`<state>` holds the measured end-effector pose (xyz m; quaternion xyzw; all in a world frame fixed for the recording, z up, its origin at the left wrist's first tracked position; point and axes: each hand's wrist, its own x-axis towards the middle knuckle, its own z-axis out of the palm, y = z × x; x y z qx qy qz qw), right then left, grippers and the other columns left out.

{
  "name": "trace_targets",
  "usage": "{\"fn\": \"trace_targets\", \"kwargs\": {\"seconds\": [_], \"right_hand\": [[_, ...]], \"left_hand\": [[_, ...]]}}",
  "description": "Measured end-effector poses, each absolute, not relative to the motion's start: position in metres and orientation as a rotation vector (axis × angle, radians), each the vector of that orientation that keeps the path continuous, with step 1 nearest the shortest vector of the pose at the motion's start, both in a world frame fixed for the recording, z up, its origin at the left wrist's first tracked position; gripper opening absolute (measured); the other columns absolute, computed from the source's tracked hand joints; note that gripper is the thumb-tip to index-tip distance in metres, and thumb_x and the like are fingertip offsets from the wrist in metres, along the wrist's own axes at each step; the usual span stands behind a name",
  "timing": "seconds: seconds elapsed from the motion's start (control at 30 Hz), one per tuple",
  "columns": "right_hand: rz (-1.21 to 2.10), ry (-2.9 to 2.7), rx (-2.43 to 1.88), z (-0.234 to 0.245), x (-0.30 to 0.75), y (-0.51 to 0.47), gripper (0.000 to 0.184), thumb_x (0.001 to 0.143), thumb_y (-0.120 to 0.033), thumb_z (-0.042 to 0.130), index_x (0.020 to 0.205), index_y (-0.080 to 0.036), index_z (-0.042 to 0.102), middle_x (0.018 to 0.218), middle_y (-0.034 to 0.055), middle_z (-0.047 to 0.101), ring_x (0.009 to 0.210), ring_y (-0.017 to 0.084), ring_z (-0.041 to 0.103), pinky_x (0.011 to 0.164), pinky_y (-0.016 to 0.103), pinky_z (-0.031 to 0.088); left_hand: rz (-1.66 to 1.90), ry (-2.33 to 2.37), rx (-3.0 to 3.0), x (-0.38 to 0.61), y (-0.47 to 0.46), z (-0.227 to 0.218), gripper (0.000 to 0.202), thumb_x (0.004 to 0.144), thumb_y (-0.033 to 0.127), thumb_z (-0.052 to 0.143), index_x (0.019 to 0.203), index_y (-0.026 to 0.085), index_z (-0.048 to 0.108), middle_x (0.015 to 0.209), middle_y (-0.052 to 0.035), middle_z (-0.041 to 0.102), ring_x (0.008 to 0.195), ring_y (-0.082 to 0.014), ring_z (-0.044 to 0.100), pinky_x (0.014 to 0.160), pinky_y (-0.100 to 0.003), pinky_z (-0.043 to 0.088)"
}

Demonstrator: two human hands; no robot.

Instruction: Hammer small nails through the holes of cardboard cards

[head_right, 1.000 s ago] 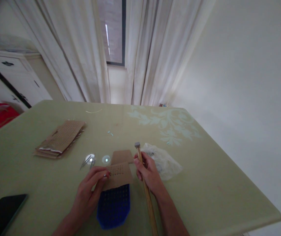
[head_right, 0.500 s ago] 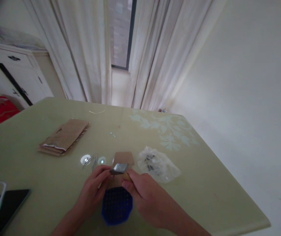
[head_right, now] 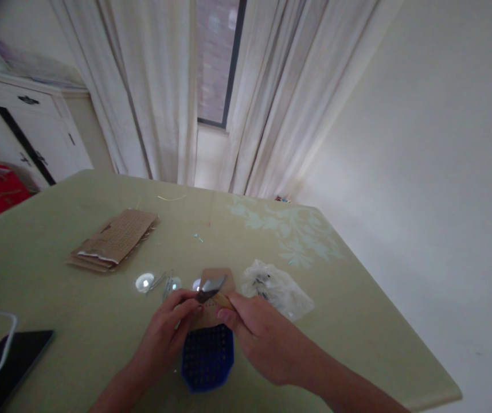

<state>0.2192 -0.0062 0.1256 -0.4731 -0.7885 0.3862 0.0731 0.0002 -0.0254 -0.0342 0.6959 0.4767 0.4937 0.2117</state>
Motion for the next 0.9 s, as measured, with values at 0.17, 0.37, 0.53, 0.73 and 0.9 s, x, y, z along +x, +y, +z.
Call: {"fn": "trace_targets", "kwargs": {"seconds": [0.17,0.37,0.53,0.73,0.9], "right_hand": [[1.201,-2.397,-1.473,0.123,0.217,-0.004,0.034,0.115,-0.045,0.045,0.099,-0.023,0.065,0.095,0.0046,0.07,0.089,0.023,0.063,0.082,0.035,0.045],[1.227,-2.344,-1.51,0.117,0.219,-0.003,0.035,0.115,-0.046,0.045,0.095,-0.023,0.061,0.086,0.0003,0.062,0.081,0.02,0.058,0.076,0.033,0.04],[1.262,-2.284,-1.447,0.114,0.225,0.001,0.035,0.115,-0.047,0.044,0.095,-0.022,0.06,0.088,0.0003,0.062,0.083,0.02,0.056,0.077,0.032,0.04],[1.24,-2.362,-1.492,0.101,0.227,-0.003,0.033,0.115,-0.045,0.046,0.1,-0.022,0.065,0.091,0.0025,0.067,0.084,0.021,0.06,0.077,0.033,0.043],[1.183,-2.342,-1.476,0.097,0.224,-0.006,0.034,0.116,-0.045,0.046,0.108,-0.023,0.07,0.103,0.0062,0.074,0.095,0.024,0.065,0.087,0.035,0.047]], "left_hand": [[1.384,1.289,1.915,0.001,-0.025,-0.034,0.026,0.107,0.02,0.056,0.113,0.026,0.081,0.11,-0.0092,0.076,0.099,-0.0234,0.075,0.086,-0.032,0.063],[1.394,1.276,1.882,-0.001,-0.026,-0.034,0.023,0.107,0.021,0.059,0.108,0.026,0.082,0.112,-0.008,0.076,0.101,-0.0224,0.076,0.089,-0.033,0.064],[1.335,1.269,1.832,-0.003,-0.026,-0.031,0.019,0.102,0.024,0.068,0.112,0.029,0.083,0.114,-0.0067,0.077,0.106,-0.023,0.077,0.095,-0.036,0.065],[1.31,1.275,1.748,-0.002,-0.027,-0.028,0.039,0.091,0.018,0.073,0.128,0.031,0.079,0.134,-0.0098,0.072,0.112,-0.0254,0.078,0.1,-0.042,0.067],[1.285,1.291,1.717,-0.003,-0.027,-0.032,0.048,0.09,0.02,0.076,0.135,0.034,0.076,0.142,-0.0099,0.071,0.126,-0.029,0.074,0.108,-0.048,0.063]]}}
